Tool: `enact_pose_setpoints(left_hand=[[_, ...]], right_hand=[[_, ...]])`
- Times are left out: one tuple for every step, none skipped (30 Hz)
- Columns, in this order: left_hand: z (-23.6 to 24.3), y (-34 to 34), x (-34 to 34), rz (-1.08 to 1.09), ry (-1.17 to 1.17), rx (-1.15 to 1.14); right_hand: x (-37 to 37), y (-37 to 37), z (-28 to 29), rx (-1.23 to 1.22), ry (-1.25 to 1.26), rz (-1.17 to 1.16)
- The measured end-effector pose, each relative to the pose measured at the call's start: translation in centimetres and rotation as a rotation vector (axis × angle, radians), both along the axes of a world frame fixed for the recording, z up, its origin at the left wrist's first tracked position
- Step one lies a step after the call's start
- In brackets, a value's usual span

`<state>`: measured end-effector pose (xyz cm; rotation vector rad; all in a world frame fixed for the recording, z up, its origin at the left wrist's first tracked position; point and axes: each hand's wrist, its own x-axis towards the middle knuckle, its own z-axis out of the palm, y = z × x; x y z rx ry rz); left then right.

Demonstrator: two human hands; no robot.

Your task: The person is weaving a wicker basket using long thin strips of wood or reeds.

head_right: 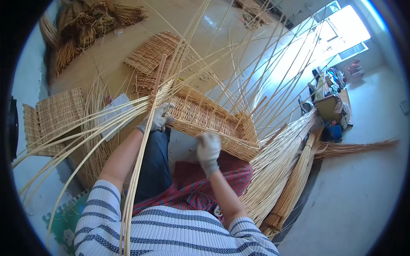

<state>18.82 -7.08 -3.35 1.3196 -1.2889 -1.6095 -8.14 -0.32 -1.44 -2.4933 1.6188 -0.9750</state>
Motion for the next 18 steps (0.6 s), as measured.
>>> enact_pose_setpoints(left_hand=[[-0.6,-0.2,-0.1,-0.001,-0.012,0.006],[-1.0,-0.1,0.0,0.004,-0.013,0.010],[-1.3,0.1,0.2,0.039,-0.005,0.005],[-1.1,-0.3,-0.5,0.059,0.012,-0.011],[-0.8,-0.3,-0.5,0.062,-0.143,0.008],[-0.4,-0.1,-0.3,0.062,-0.299,0.033],[-3.4,-0.3,0.2,0.112,-0.419,-0.145],[-4.4,-0.9,-0.5,0.111,-0.414,-0.149],[-4.5,-1.5,-1.4,0.166,-0.460,-0.156],[-4.5,-1.9,-2.3,0.219,-0.504,-0.160],[-4.5,-1.8,-2.1,0.245,-0.537,-0.192],[-4.5,-1.6,-1.7,0.255,-0.538,-0.179],[-4.2,-1.7,-1.5,0.234,-0.500,-0.084],[-3.8,-1.4,-1.2,0.206,-0.463,0.014],[-3.5,-0.9,-1.1,0.256,-0.271,0.014],[-2.6,-0.7,-1.1,0.255,-0.270,-0.023],[-2.0,-0.7,-1.0,0.259,-0.268,-0.049],[-0.9,-0.6,-0.9,0.212,-0.187,-0.014]], right_hand=[[0.7,1.6,-0.8,0.299,-0.168,0.093],[1.6,2.1,-0.6,0.515,-0.594,-0.120],[2.1,2.4,-0.3,0.724,-1.019,-0.345],[-1.2,0.0,-3.0,0.442,-1.174,-0.290],[-0.4,-1.8,-1.0,0.269,-1.188,-0.223],[1.8,-3.7,2.5,0.098,-1.197,-0.159],[4.5,-5.1,5.5,0.223,-1.207,-0.073],[6.3,-7.3,7.2,0.326,-1.206,0.000],[7.4,-11.0,7.1,0.145,-0.900,0.121],[8.2,-14.0,6.9,-0.028,-0.587,0.227],[10.7,-15.3,8.5,-0.064,-0.337,0.044],[12.9,-15.4,10.7,-0.098,-0.084,-0.128],[13.2,-15.2,11.7,-0.093,-0.079,-0.115],[13.2,-14.8,12.2,0.152,-0.343,-0.081],[12.6,-14.6,12.3,0.402,-0.604,-0.051],[7.8,-14.7,8.2,0.154,-0.321,-0.002],[4.9,-12.3,4.5,0.154,-0.674,0.022],[2.0,-9.3,1.5,0.144,-1.029,0.034]])
